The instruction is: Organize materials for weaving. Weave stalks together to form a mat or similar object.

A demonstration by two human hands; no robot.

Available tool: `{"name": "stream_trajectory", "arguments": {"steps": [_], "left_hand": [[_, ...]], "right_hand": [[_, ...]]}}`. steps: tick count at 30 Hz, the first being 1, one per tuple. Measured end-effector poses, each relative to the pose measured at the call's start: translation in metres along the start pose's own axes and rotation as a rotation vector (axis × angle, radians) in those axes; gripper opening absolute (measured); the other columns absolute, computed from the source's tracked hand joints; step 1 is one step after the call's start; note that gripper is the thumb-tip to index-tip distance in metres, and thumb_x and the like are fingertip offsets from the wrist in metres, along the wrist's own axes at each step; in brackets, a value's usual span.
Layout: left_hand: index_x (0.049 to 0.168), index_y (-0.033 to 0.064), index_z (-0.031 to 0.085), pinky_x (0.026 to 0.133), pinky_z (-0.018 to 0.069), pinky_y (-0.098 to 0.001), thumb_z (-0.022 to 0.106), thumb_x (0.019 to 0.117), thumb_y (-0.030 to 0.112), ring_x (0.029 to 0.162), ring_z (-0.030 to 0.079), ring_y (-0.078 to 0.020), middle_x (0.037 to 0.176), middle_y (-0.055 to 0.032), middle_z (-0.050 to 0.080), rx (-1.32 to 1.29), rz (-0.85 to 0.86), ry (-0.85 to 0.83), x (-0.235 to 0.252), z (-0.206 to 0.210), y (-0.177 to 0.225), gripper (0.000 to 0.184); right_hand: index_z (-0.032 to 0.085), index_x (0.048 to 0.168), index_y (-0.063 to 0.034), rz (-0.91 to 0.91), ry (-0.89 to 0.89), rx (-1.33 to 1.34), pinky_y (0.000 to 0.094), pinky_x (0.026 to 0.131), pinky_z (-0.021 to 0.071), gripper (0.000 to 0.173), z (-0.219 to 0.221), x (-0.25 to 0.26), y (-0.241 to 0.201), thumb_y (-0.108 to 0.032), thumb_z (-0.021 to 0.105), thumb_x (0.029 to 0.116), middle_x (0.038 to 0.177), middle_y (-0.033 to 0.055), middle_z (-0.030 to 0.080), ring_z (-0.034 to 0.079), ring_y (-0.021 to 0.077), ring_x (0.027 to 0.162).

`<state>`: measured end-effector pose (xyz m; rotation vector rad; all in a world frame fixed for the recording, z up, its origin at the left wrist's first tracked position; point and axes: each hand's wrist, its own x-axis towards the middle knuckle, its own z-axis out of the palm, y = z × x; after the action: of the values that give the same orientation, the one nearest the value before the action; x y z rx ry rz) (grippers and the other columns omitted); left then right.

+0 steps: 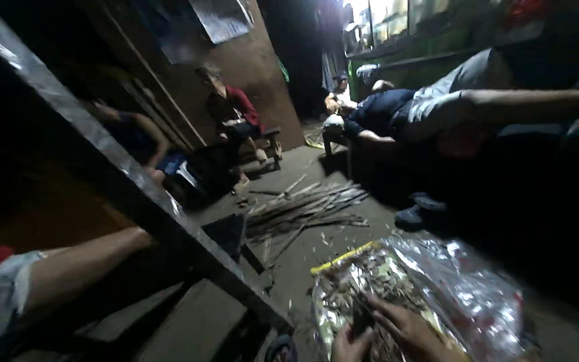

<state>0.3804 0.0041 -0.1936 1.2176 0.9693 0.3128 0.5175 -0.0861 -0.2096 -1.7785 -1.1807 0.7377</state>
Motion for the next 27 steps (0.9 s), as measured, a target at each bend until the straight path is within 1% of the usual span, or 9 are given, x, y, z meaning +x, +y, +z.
{"name": "stream_trajectory", "arguments": {"steps": [3,7,10,14,16,18,19,23,27], "left_hand": [[0.115,-0.0044,0.059,0.05,0.052,-0.0201,0.061,0.099,0.0,0.054,0.06,-0.0063,0.076,-0.0052,0.065,-0.055,-0.023,-0.001,0.001,0.001,0.005,0.017],[0.107,-0.003,0.058,0.046,0.0508,-0.0185,0.058,0.0987,-0.005,0.051,0.06,-0.0063,0.075,-0.0063,0.065,-0.178,-0.044,-0.007,0.001,0.004,0.012,0.008],[0.107,-0.0026,0.059,0.047,0.0514,-0.0183,0.057,0.0996,-0.005,0.052,0.06,-0.0066,0.075,-0.0061,0.066,-0.199,-0.052,-0.03,-0.003,0.002,0.012,0.008],[0.109,-0.0034,0.057,0.045,0.0501,-0.0175,0.056,0.1004,-0.005,0.05,0.059,-0.0061,0.074,-0.0069,0.065,-0.219,-0.065,-0.016,-0.005,0.0,0.012,0.009],[0.113,-0.0042,0.056,0.045,0.0502,-0.0175,0.056,0.1002,-0.005,0.05,0.059,-0.0061,0.075,-0.0069,0.065,-0.226,-0.069,0.002,-0.007,0.0,0.013,0.013],[0.108,-0.0036,0.056,0.045,0.0506,-0.0179,0.057,0.0997,-0.005,0.05,0.059,-0.0067,0.073,-0.0069,0.064,-0.211,-0.084,0.012,-0.007,-0.001,0.012,0.009],[0.105,-0.0031,0.056,0.045,0.0507,-0.018,0.058,0.0995,-0.005,0.05,0.06,-0.0069,0.072,-0.0069,0.064,-0.194,-0.094,0.011,-0.008,-0.001,0.012,0.006],[0.104,-0.0022,0.056,0.045,0.0502,-0.0179,0.058,0.1,-0.004,0.05,0.059,-0.0069,0.073,-0.007,0.064,-0.156,-0.134,-0.034,-0.008,-0.002,0.008,0.005],[0.106,-0.0027,0.056,0.045,0.0507,-0.018,0.057,0.0996,-0.005,0.05,0.059,-0.0066,0.074,-0.0065,0.064,-0.143,-0.149,-0.085,-0.01,-0.001,0.004,0.007]], "right_hand": [[0.04,0.158,-0.0134,0.044,-0.05,0.067,0.055,0.105,0.0454,0.05,0.001,0.0,0.001,-0.029,0.037,0.1107,0.142,0.0188,0.06,0.063,0.0341,0.121],[0.038,0.159,-0.0136,0.029,-0.06,0.094,0.0543,0.108,0.0429,0.052,-0.003,0.002,0.001,-0.031,0.035,0.1102,0.144,0.0174,0.058,0.059,0.0317,0.128],[0.043,0.157,-0.0137,-0.016,-0.027,0.026,0.0547,0.109,0.043,0.05,-0.003,0.002,0.004,-0.03,0.035,0.1101,0.143,0.0156,0.06,0.059,0.0314,0.13],[0.051,0.152,-0.0155,-0.059,0.061,-0.119,0.0567,0.098,0.0502,0.045,0.004,0.003,0.002,-0.027,0.041,0.1099,0.131,0.016,0.068,0.067,0.0347,0.116],[0.055,0.149,-0.0157,-0.089,0.136,-0.197,0.0585,0.083,0.0546,0.042,0.011,0.004,0.003,-0.023,0.045,0.1084,0.114,0.019,0.072,0.071,0.0382,0.097],[0.057,0.147,-0.0148,-0.115,0.204,-0.267,0.0579,0.072,0.0556,0.042,0.017,0.004,0.006,-0.02,0.047,0.1068,0.1,0.0201,0.072,0.071,0.0396,0.084],[0.056,0.148,-0.0146,-0.094,0.205,-0.279,0.0584,0.073,0.0554,0.043,0.017,0.005,0.007,-0.021,0.047,0.1073,0.101,0.0204,0.072,0.071,0.0403,0.086],[0.049,0.154,-0.0166,0.043,0.122,-0.228,0.0599,0.091,0.0515,0.045,0.007,0.01,0.007,-0.025,0.04,0.1102,0.123,0.0195,0.07,0.069,0.04,0.108],[0.044,0.156,-0.0161,0.105,0.108,-0.17,0.0584,0.101,0.0471,0.047,-0.005,0.016,0.008,-0.024,0.038,0.1106,0.135,0.0185,0.065,0.065,0.0384,0.119]]}}
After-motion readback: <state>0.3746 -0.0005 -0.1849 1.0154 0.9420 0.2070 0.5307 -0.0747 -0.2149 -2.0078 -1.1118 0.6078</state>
